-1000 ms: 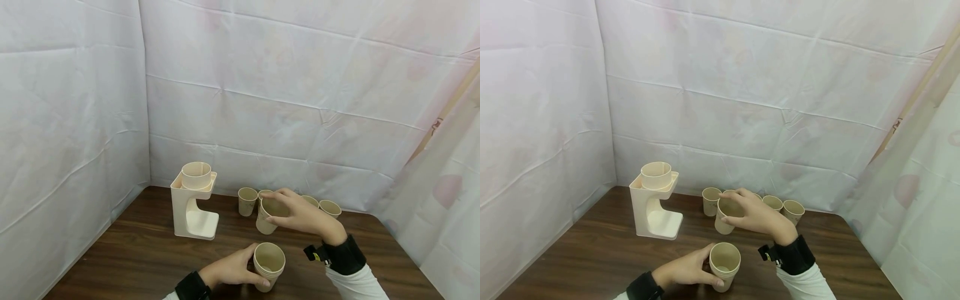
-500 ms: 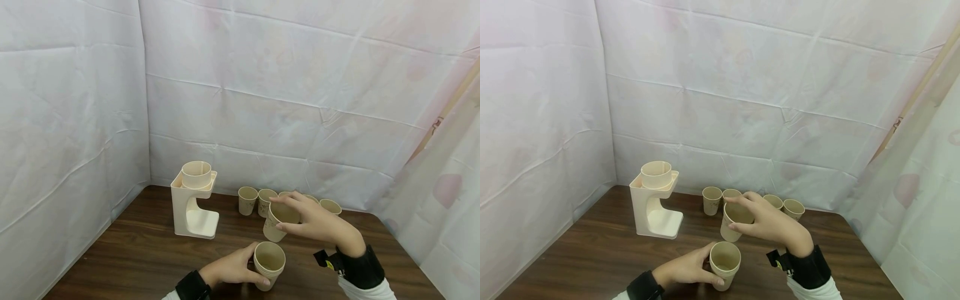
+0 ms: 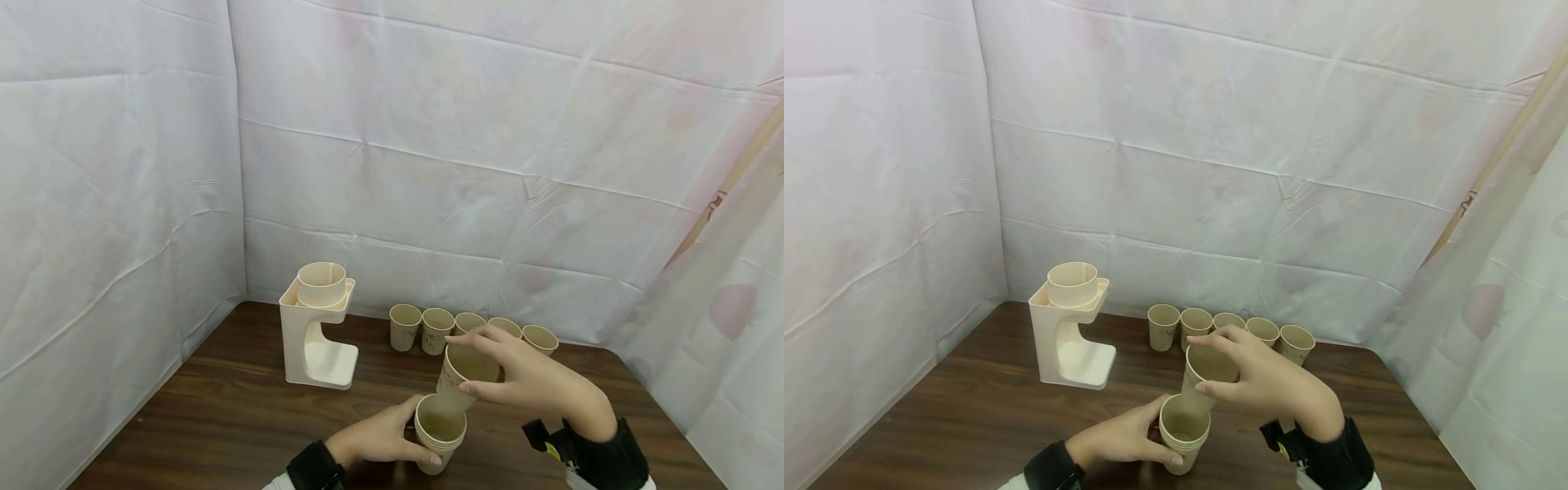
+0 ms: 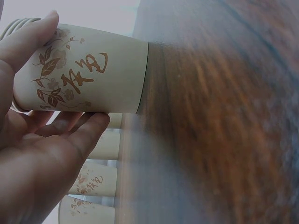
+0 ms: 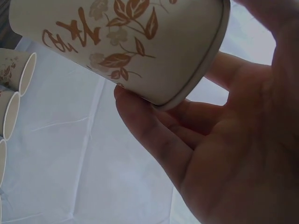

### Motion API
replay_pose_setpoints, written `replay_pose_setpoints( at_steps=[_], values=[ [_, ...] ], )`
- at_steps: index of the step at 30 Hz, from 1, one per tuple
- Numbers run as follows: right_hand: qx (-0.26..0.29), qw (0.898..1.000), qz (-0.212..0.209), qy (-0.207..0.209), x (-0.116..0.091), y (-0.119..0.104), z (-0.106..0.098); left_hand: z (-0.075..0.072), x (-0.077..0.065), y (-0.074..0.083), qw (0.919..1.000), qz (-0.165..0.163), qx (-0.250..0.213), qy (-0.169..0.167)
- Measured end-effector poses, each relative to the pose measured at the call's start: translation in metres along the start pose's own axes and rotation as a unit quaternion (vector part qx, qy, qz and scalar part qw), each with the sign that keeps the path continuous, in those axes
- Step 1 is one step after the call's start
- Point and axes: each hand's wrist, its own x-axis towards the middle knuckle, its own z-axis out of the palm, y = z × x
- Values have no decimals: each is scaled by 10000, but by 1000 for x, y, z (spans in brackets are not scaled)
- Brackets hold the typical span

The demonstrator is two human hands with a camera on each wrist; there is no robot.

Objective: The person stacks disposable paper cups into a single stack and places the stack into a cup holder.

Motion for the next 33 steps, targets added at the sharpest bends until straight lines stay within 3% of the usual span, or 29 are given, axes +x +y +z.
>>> replay_pose_setpoints(
  at_steps=[9,22,33],
  values=[
    [137,9992,-374,-10,-7,-12,4,-1,1,1,10000,53,66,-43],
    [628,9971,9,-418,-7,-15,16,-2,0,-1,9999,-72,20,-91],
    [675,9967,-55,-445,-7,-11,36,-2,0,2,9999,-138,55,-83]
  ],
)
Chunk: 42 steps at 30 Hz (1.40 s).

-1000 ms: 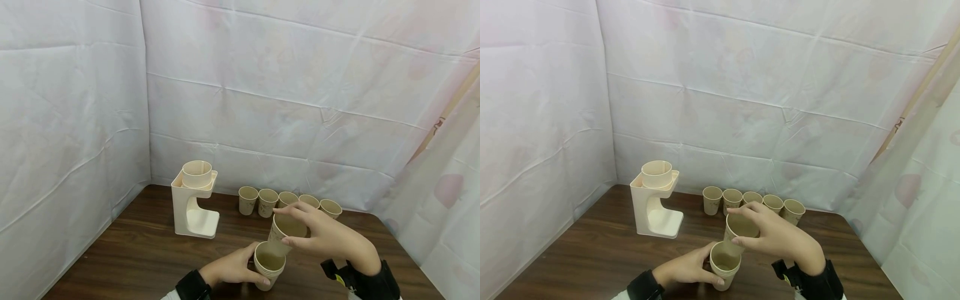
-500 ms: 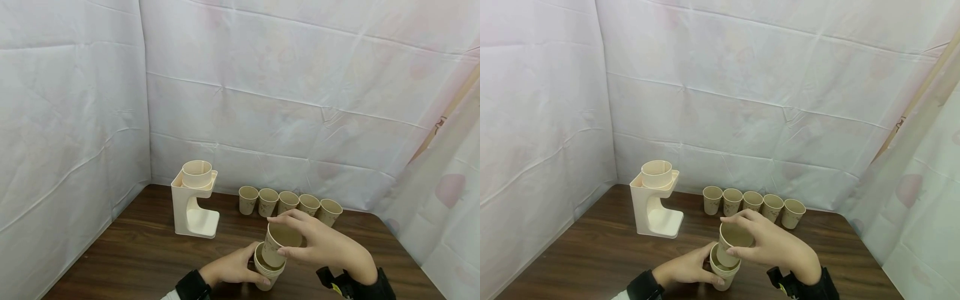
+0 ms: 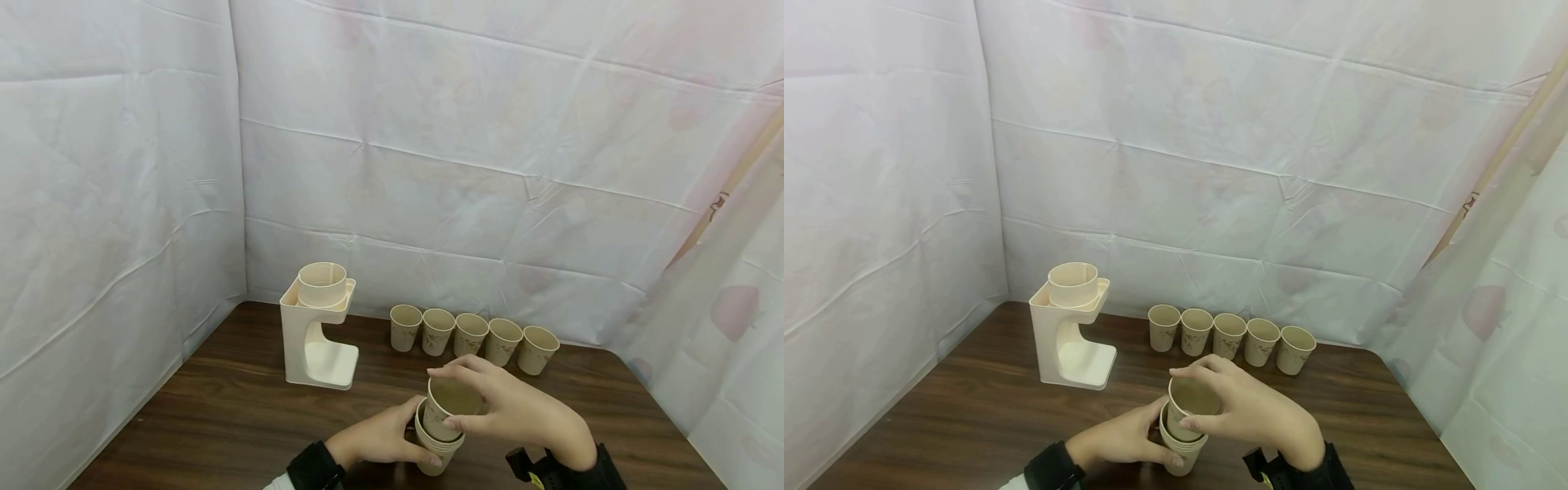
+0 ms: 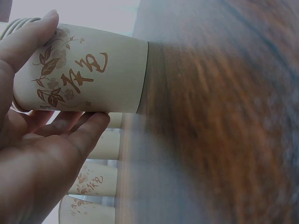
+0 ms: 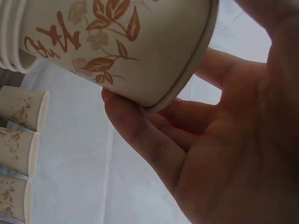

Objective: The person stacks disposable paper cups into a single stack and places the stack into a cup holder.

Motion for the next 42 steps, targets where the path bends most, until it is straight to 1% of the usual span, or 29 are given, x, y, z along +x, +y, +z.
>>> replay_pose_setpoints(
  at_steps=[5,12,15,18,23,32,37,42],
  values=[
    [-158,9999,-5,-35,0,4,9,0,0,-1,10000,-39,42,-32],
    [-66,9997,180,-144,1,7,18,-1,1,-2,9999,43,84,-49],
    [-50,9997,164,-183,2,8,21,0,1,-2,10000,69,20,-62],
    [-2,9994,209,-273,2,8,24,0,1,-2,10000,49,-33,-73],
    [63,9986,292,-431,1,10,30,-1,0,-2,9999,-38,83,-57],
    [81,9985,294,-460,1,13,38,-2,-1,-3,9999,-72,85,-127],
    [86,9987,190,-467,2,14,41,-1,-1,-2,9998,-76,130,-99],
    [74,9989,121,-441,2,14,41,-1,-2,0,9999,-104,32,-118]
  ],
)
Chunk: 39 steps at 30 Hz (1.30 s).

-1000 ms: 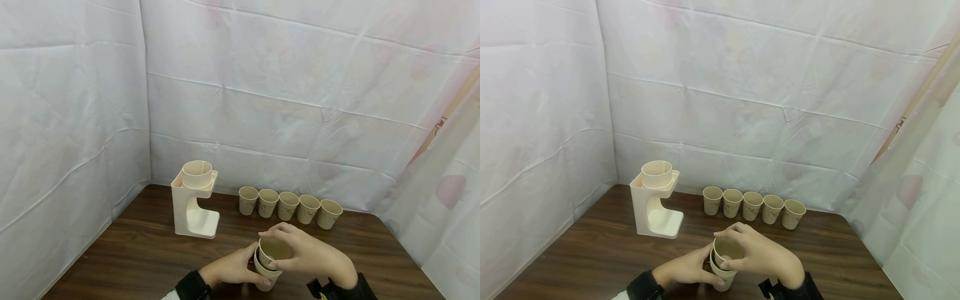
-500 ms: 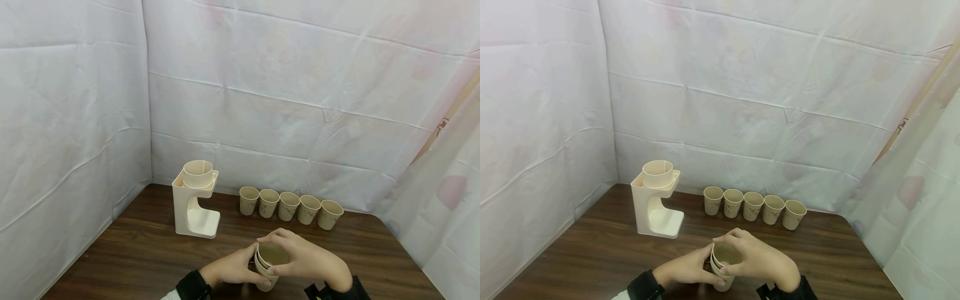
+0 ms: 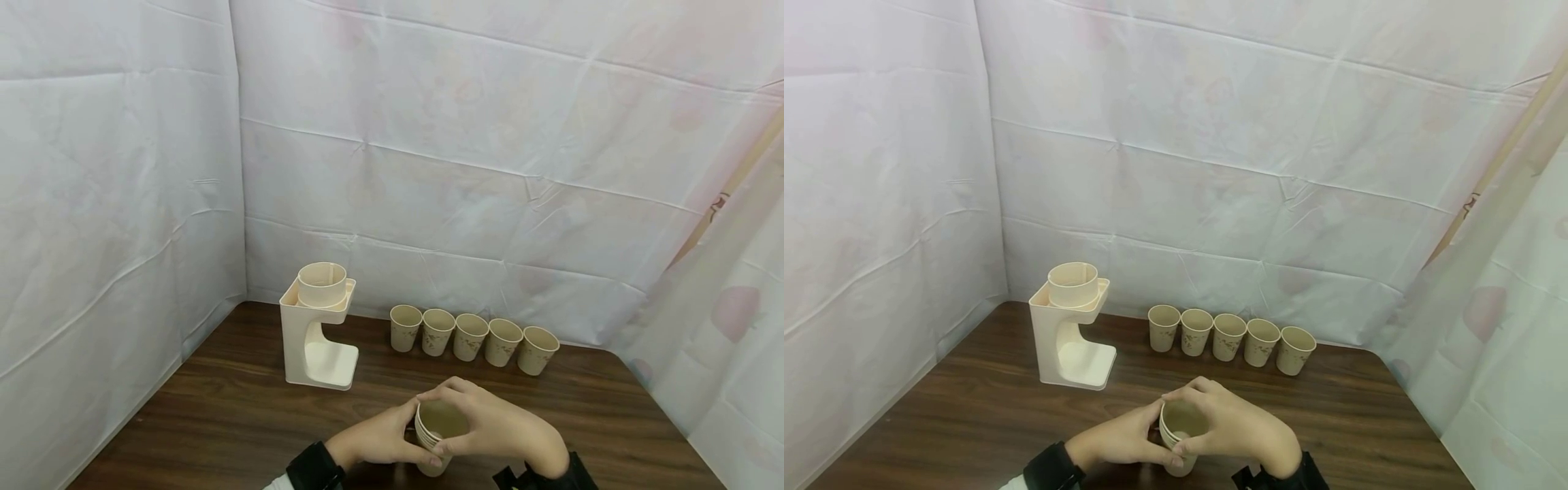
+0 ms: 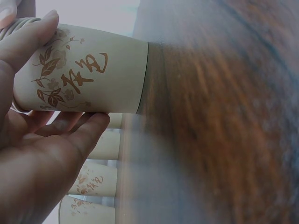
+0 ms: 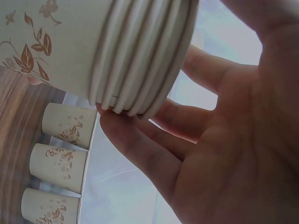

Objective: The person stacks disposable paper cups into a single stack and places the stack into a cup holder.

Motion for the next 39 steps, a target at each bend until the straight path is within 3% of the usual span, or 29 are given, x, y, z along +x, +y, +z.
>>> replay_pose_setpoints(
  at_steps=[11,25,39],
  values=[
    [-1,10000,95,-21,-1,-1,-1,1,-1,1,9996,-77,222,184],
    [-7,9999,138,-28,0,1,0,0,2,-4,9998,152,122,51],
    [-69,9997,222,41,-5,1,-5,0,2,-3,9999,80,100,94]
  ],
)
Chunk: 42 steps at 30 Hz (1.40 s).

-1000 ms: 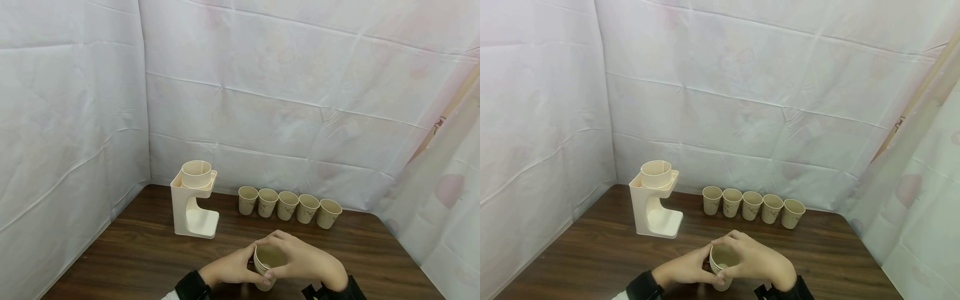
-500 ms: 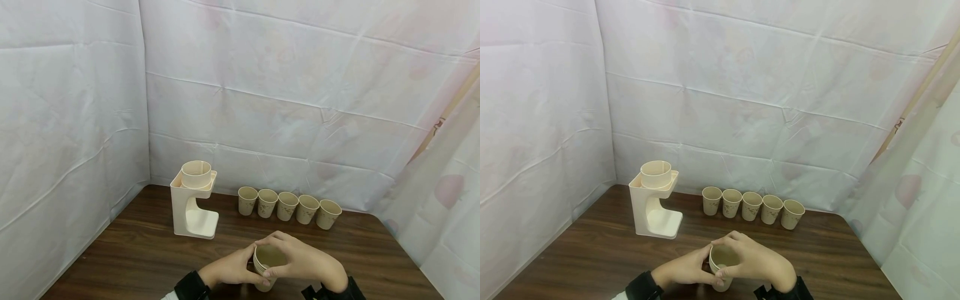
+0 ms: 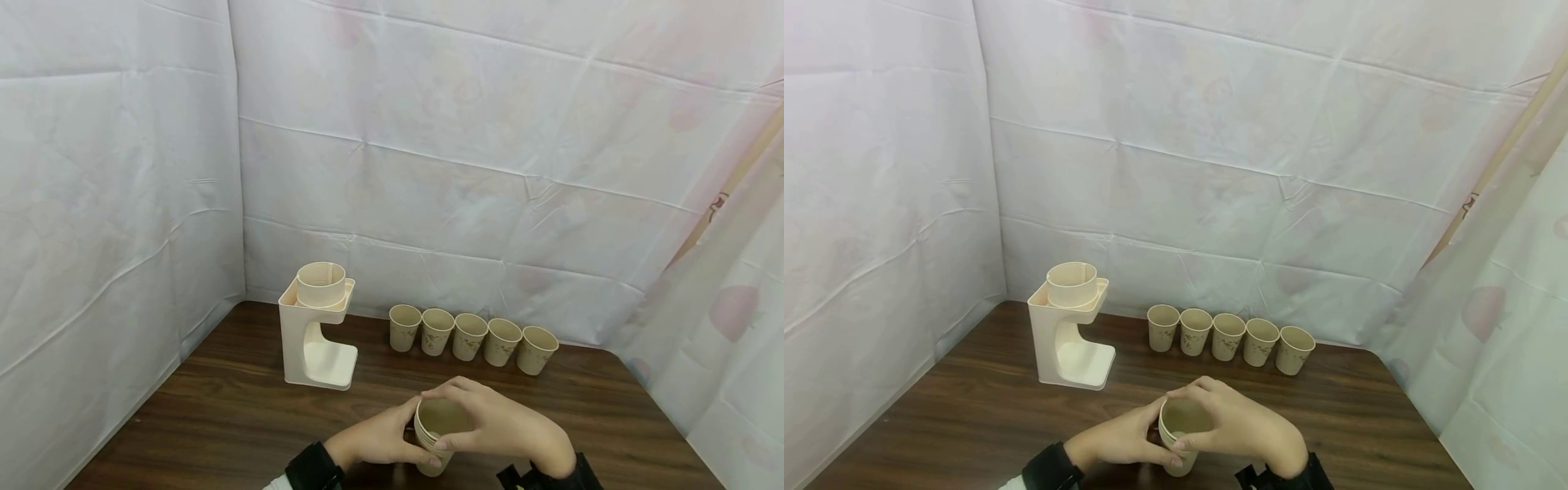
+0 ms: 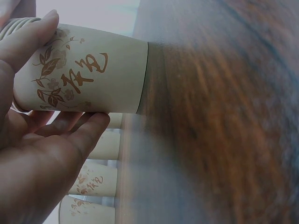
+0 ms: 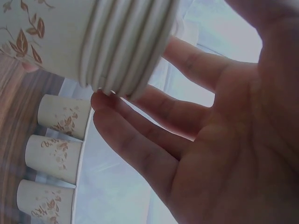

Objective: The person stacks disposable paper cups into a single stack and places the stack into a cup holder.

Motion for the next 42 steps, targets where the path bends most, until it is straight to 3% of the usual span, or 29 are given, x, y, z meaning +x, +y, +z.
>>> replay_pose_setpoints(
  at_steps=[13,25,42],
  values=[
    [126,9994,32,330,-11,16,-16,1,0,1,9999,101,-32,116],
    [-106,9941,868,640,-31,39,-29,2,1,0,9995,254,1,175],
    [-550,9803,1323,1361,-53,84,-43,2,1,-1,9995,244,-3,184]
  ],
)
